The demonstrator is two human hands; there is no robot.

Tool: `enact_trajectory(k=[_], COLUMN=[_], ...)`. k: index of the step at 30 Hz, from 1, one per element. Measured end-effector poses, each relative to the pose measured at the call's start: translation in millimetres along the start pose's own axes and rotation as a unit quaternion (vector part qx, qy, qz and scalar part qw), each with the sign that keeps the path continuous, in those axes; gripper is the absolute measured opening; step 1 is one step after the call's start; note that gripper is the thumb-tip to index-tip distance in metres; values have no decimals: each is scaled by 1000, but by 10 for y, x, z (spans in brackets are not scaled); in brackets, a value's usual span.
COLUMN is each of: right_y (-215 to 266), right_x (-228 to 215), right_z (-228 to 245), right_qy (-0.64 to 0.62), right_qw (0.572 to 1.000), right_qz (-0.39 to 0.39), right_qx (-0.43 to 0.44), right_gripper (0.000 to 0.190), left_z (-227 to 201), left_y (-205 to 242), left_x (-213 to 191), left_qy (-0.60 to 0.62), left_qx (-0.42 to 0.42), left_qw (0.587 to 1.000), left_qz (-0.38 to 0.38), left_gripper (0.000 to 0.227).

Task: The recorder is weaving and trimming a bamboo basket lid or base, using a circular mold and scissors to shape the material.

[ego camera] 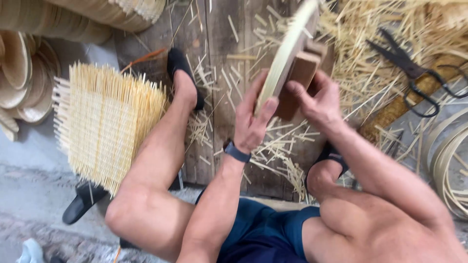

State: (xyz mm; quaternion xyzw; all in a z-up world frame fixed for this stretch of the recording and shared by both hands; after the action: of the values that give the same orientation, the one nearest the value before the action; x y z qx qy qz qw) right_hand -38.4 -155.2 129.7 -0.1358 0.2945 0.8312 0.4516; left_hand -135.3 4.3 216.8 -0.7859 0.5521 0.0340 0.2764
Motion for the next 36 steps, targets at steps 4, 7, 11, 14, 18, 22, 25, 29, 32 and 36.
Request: enact_trajectory(k=[4,7,11,14,18,22,25,29,32,36], right_y=[135,155,120,211,485,822,696,466,485,488], right_x=[43,-46,-63,-95,-254,-254,99,637,535,575], right_z=[-10,147,46,-255,-1080,-1680,-1892,-1571,-1119,-1429], right_qy=[-290,-331,-388,-457,-593,-650,-626,-564,-664,-603], right_qw=[957,944,921,889,803,759,777,808,737,783], right_qz=[-21,-6,-24,7,47,43,39,58,105,91], right_qx=[-17,16,25,-10,-48,-3,45,160,71,119], right_gripper=[62,63,58,55,48,51,52,51,51,72], left_z=[274,117,157,161,644,911,1196,1169,1488,2025], left_y=[117,-62,-230,-359,-608,-851,-1024,-1375,-1352,-1142], left_x=[67,60,123,126,-72,-760,-1255,-1444,-1383,-927], left_qy=[103,-19,-98,-53,-30,-53,-47,48,44,52], left_qx=[-174,-146,-67,-94,-156,-281,-347,-303,-394,-457], left_qw=[979,989,993,994,987,954,931,951,918,887], left_qz=[19,0,-5,25,-21,-89,-101,-38,-17,35], left_gripper=[68,66,64,73,83,87,88,87,90,95])
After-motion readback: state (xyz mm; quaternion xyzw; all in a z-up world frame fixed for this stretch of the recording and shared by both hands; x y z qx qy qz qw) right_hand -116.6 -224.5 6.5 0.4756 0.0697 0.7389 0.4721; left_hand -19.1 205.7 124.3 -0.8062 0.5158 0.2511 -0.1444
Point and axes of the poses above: each hand's wrist, its own y-axis away from the middle knuckle, its own x-axis out of the palm, z = x × y, the point moved 6 cm from there along -y, towards the middle knuckle, and after that the axes turned 10 degrees about y, right-handed, at the moved point
